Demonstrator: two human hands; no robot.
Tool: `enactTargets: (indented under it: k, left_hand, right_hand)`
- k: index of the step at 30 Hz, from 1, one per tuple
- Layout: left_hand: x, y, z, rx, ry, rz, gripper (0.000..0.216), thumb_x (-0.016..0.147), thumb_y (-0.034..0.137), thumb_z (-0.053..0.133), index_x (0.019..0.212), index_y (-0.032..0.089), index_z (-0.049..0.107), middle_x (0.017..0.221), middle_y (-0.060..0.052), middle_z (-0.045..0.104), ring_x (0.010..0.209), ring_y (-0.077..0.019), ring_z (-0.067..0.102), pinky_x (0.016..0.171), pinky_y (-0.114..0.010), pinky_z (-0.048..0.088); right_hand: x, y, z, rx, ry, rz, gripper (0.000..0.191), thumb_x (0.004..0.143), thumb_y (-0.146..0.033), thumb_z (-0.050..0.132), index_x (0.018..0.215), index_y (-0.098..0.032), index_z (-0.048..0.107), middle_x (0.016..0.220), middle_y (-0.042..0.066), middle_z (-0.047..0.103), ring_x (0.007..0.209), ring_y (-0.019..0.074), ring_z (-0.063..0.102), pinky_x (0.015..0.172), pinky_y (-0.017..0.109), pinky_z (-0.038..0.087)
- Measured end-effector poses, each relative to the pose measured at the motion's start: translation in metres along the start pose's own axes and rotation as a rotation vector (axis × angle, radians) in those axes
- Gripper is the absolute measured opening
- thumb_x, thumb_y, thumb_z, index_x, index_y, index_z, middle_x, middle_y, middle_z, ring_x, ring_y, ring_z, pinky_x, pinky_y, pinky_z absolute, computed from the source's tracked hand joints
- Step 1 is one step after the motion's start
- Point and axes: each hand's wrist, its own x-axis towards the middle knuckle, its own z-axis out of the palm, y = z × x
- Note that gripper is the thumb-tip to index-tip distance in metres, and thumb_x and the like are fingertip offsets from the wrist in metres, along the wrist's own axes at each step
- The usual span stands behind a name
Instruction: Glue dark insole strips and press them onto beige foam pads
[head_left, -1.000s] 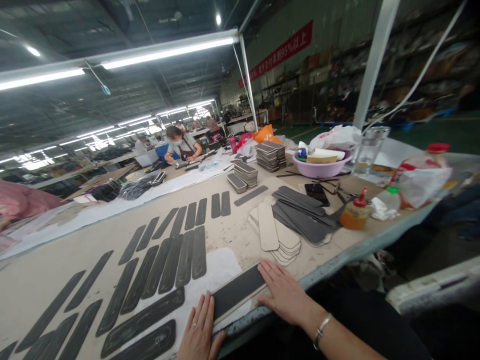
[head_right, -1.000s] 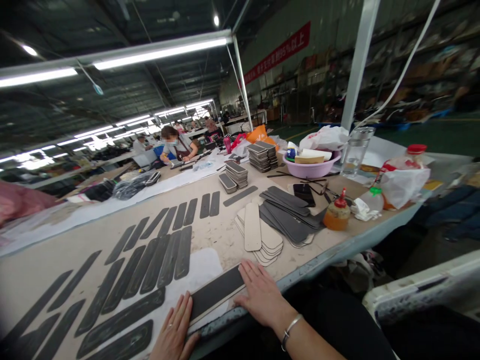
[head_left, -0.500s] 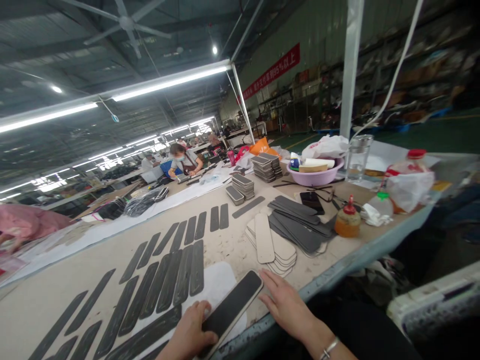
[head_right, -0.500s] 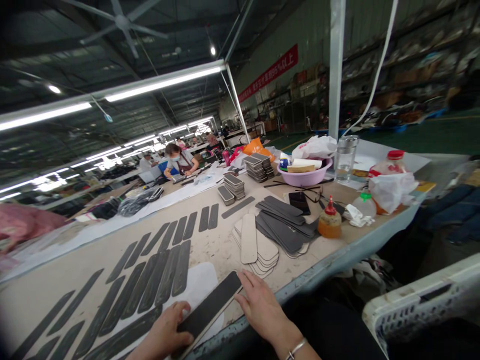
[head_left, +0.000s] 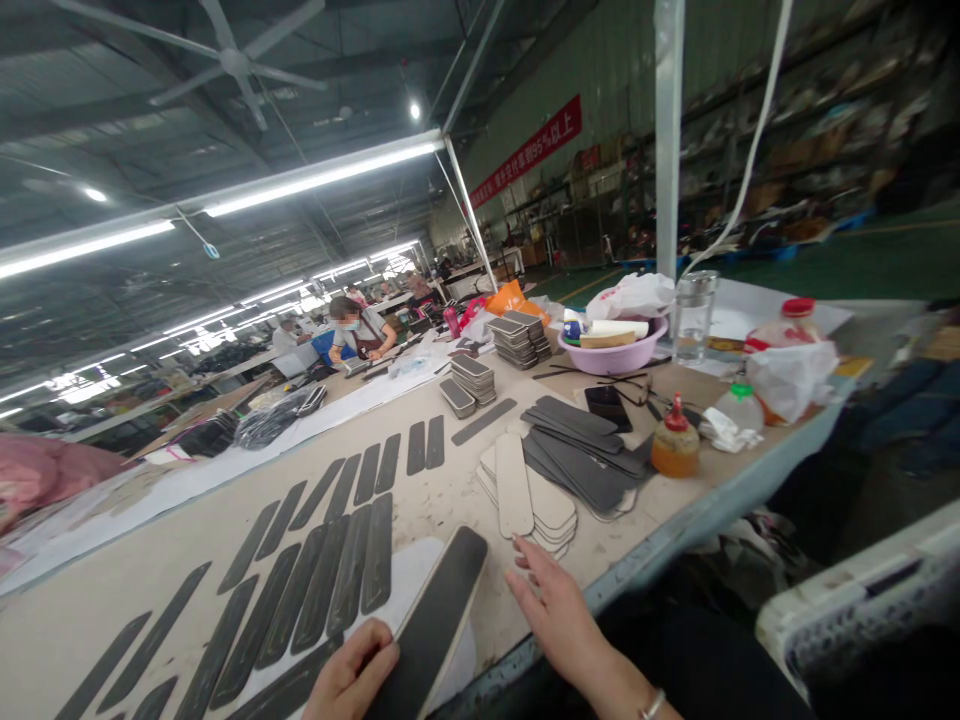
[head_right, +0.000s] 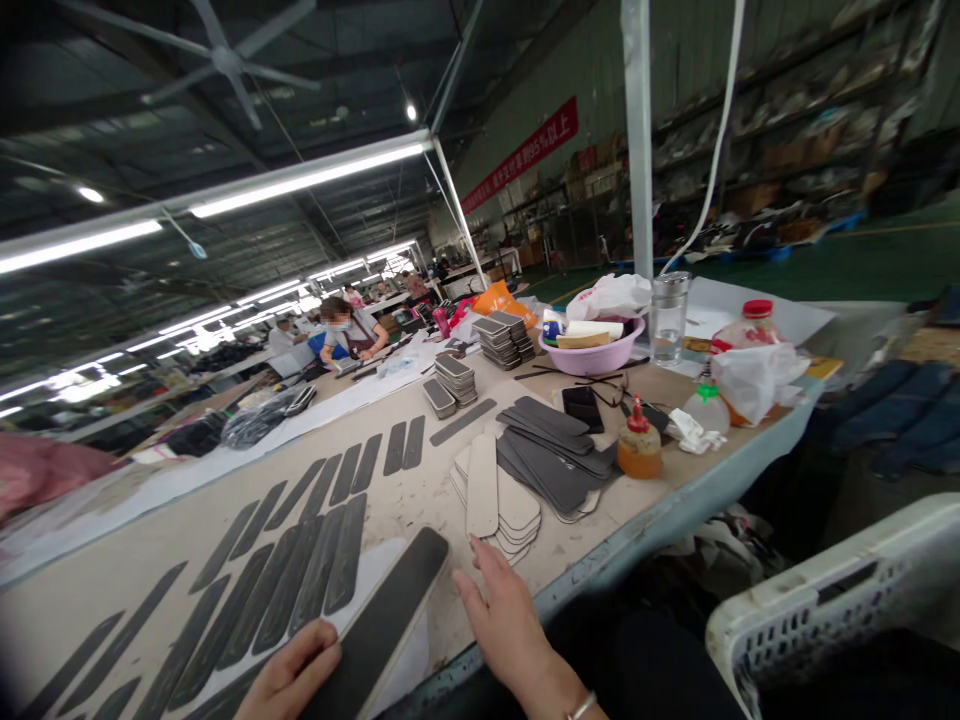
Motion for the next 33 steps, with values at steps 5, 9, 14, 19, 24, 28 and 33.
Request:
enactTargets:
  k: [5, 9, 14, 19, 24, 28, 33]
  left_hand:
    - [0.003, 0.028, 0.038, -0.183, 0.108, -0.032, 0.047, 0.067, 0.065, 0.057, 0.065, 0.02, 0.043, 0.06, 0.005, 0.034, 0.057, -0.011, 0.035, 0.053, -0.02, 0.033]
    - [0.011, 0.043, 0.084, -0.38, 0.037, -0.079, 0.044, 0.069, 0.06, 0.059, 0.067, 0.02, 0.042, 0.058, 0.006, 0.039, 0.054, -0.0102, 0.039, 0.05, -0.02, 0.034]
    - [0.027, 0.055, 0.127, -0.497, -0.065, -0.084, 0.039, 0.079, 0.057, 0.05, 0.08, 0.018, 0.052, 0.069, 0.001, 0.056, 0.065, -0.0141, 0.056, 0.061, -0.024, 0.045]
    - [0.064, 0.054, 0.136, -0.077, -0.021, 0.117, 0.029, 0.079, 0.04, 0.053, 0.092, 0.016, 0.059, 0.088, -0.006, 0.065, 0.086, -0.0196, 0.061, 0.076, -0.032, 0.049]
    - [0.101, 0.06, 0.141, 0.341, 0.04, 0.316, 0.035, 0.076, 0.032, 0.057, 0.107, 0.016, 0.057, 0.11, -0.011, 0.06, 0.103, -0.0236, 0.056, 0.087, -0.036, 0.046]
    - [0.122, 0.07, 0.152, 0.52, 0.033, 0.262, 0.052, 0.076, 0.039, 0.059, 0.118, 0.011, 0.052, 0.118, -0.016, 0.055, 0.111, -0.0283, 0.052, 0.096, -0.038, 0.04]
    - [0.141, 0.082, 0.162, 0.611, 0.012, 0.047, 0.062, 0.073, 0.047, 0.061, 0.121, 0.009, 0.048, 0.12, -0.018, 0.055, 0.115, -0.0302, 0.049, 0.095, -0.035, 0.037]
  right_hand:
    - [0.003, 0.001, 0.005, 0.579, -0.197, 0.412, 0.076, 0.081, -0.07, 0.038, 0.134, -0.015, 0.04, 0.116, 0.016, 0.058, 0.095, 0.0233, 0.062, 0.078, 0.037, 0.051]
    - [0.001, -0.01, 0.004, 0.754, -0.218, 0.248, 0.064, 0.079, -0.055, 0.055, 0.131, -0.021, 0.041, 0.098, 0.007, 0.064, 0.083, 0.0202, 0.063, 0.07, 0.033, 0.052]
    - [0.015, -0.003, -0.02, 0.441, 0.103, 0.155, 0.058, 0.08, -0.046, 0.049, 0.129, -0.017, 0.044, 0.088, 0.006, 0.065, 0.08, 0.0232, 0.062, 0.08, 0.042, 0.05]
    - [0.04, 0.014, -0.067, 0.049, 0.467, 0.097, 0.058, 0.083, -0.046, 0.04, 0.131, -0.015, 0.047, 0.116, 0.011, 0.06, 0.104, 0.0271, 0.056, 0.094, 0.044, 0.042]
    - [0.064, 0.02, -0.092, -0.136, 0.602, 0.111, 0.06, 0.084, -0.048, 0.038, 0.13, -0.012, 0.05, 0.105, 0.013, 0.064, 0.094, 0.0269, 0.059, 0.086, 0.041, 0.045]
    - [0.079, 0.024, -0.093, -0.115, 0.678, 0.108, 0.06, 0.081, -0.049, 0.041, 0.126, -0.012, 0.054, 0.096, 0.013, 0.065, 0.084, 0.0247, 0.059, 0.081, 0.039, 0.046]
    - [0.091, 0.04, -0.088, 0.084, 0.746, 0.157, 0.058, 0.074, -0.048, 0.053, 0.122, -0.016, 0.059, 0.095, 0.009, 0.065, 0.074, 0.0204, 0.057, 0.081, 0.039, 0.044]
